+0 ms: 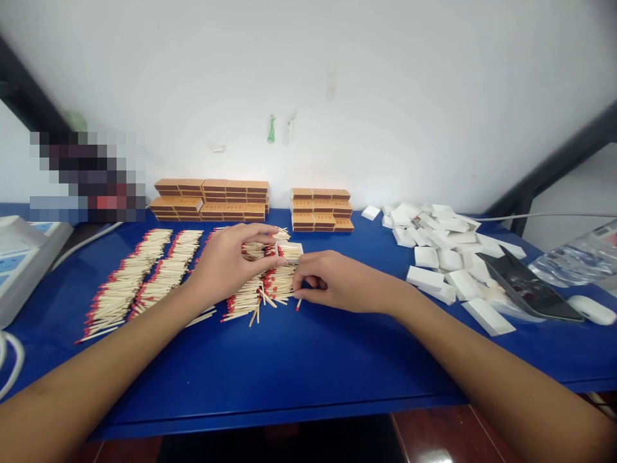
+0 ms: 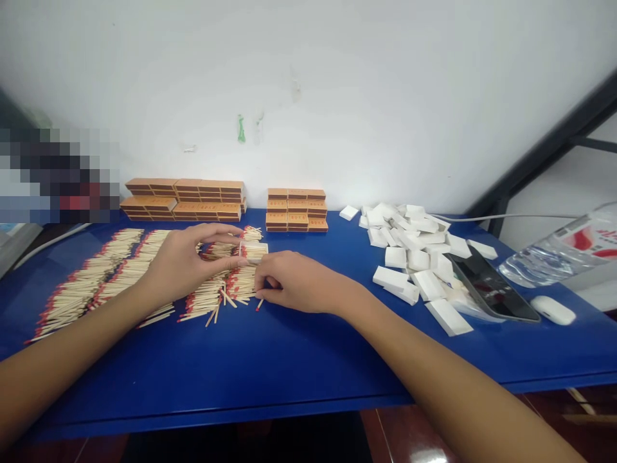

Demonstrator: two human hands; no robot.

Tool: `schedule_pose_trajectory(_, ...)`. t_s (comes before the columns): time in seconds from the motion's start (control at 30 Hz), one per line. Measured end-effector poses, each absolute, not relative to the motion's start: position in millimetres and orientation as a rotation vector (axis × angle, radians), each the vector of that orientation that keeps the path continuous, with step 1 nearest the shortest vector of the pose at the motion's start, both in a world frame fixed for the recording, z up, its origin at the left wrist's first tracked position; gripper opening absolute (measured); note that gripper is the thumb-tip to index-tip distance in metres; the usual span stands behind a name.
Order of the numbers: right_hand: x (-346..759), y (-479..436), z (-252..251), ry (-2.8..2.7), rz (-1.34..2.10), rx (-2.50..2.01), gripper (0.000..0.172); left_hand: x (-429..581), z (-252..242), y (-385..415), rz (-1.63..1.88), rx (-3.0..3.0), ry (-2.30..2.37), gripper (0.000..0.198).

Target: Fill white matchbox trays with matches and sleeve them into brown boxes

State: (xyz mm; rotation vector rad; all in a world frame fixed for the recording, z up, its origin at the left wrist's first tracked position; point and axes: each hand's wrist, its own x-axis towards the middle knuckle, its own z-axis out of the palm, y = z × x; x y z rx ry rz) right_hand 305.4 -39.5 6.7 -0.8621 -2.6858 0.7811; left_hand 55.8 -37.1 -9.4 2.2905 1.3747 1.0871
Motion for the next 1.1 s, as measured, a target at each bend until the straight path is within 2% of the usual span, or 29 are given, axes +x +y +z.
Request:
schedule_pose_trajectory(0.77,324,-36,20,-2.872,0.809,-0.984,0.007,55,-9,-36,1.111,2.32,1.366,0.052)
schedule_pose_trajectory(0.93,322,-34,19,-2.829,0.831,-0.936,0.019,55,-10,-35,1.115,2.319,1.354,0.051)
schedule_pose_trajectory(1.1,323,-32,16,-2.854,0.896,-0.925,0.006,55,-9,-36,1.132,2.31,1.359,0.049)
